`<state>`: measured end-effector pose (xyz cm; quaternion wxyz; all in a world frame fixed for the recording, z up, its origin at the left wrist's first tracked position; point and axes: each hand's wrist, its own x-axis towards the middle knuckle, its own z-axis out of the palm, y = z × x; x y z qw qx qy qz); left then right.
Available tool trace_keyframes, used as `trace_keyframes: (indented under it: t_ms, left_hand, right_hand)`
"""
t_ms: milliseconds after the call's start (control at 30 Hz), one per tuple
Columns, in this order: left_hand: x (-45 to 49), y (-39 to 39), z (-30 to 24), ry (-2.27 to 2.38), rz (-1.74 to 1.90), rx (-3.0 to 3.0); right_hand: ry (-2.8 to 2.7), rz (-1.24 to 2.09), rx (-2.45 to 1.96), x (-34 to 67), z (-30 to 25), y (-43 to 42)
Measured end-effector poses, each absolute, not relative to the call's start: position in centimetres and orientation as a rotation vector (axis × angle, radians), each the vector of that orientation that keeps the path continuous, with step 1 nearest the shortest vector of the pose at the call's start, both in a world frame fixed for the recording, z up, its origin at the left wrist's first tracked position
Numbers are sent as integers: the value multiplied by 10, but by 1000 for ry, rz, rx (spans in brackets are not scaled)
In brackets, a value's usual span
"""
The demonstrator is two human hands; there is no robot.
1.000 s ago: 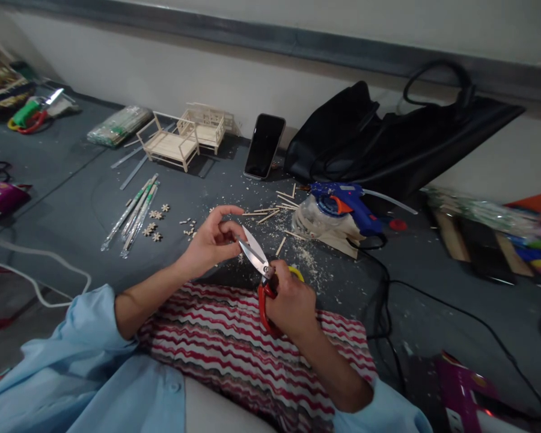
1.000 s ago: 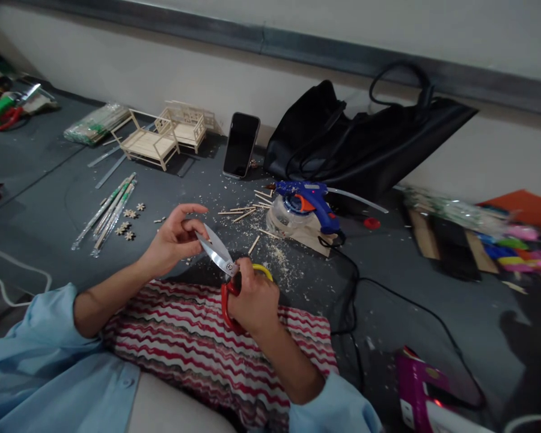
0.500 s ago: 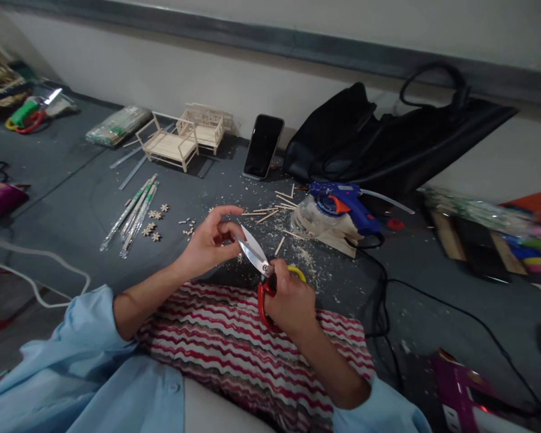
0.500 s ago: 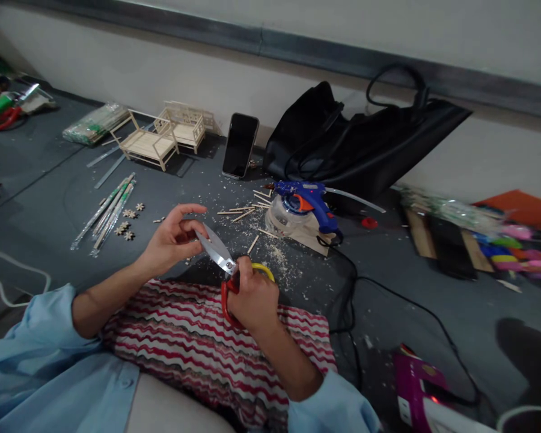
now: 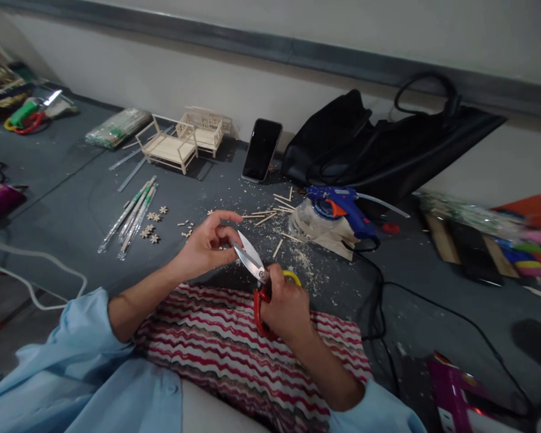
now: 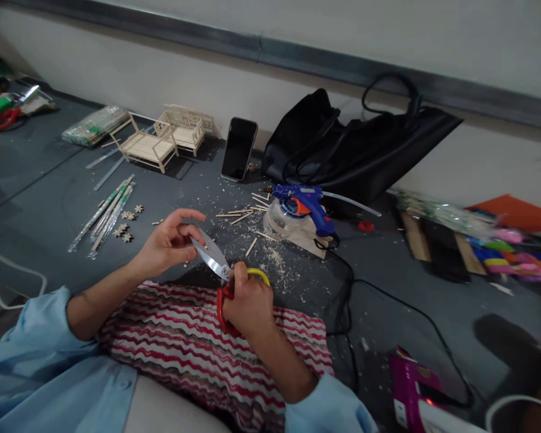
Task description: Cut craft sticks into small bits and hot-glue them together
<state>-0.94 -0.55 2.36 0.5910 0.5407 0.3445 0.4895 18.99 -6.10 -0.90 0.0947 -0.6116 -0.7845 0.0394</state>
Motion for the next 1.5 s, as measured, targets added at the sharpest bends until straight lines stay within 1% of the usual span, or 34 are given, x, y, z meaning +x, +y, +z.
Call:
trace_keyframes:
  t_ms: [367, 600, 833, 1000, 1167, 1500]
  left_hand:
    - [-8, -5, 22, 788, 1128, 1237]
    - [-9, -5, 23, 808, 1124, 1254]
    - [-9, -7, 23, 794, 1134, 1224]
    - [-10, -6, 21, 843, 1125, 1198]
    - [-8, -6, 23, 786, 1109, 1178]
    - [-7, -4, 22, 805, 1135, 1191]
  right_hand:
    - [-2360, -13, -1859, 188, -4, -62]
    - [-2376, 56, -1846, 189, -6, -62]
    - [-2369, 41, -1803, 190, -8, -64]
    - [-2337, 165, -1809, 191, -11, -62]
    - [-2150, 325, -1744, 198, -11, -55]
    - [-2273, 220, -1793, 191, -6, -59]
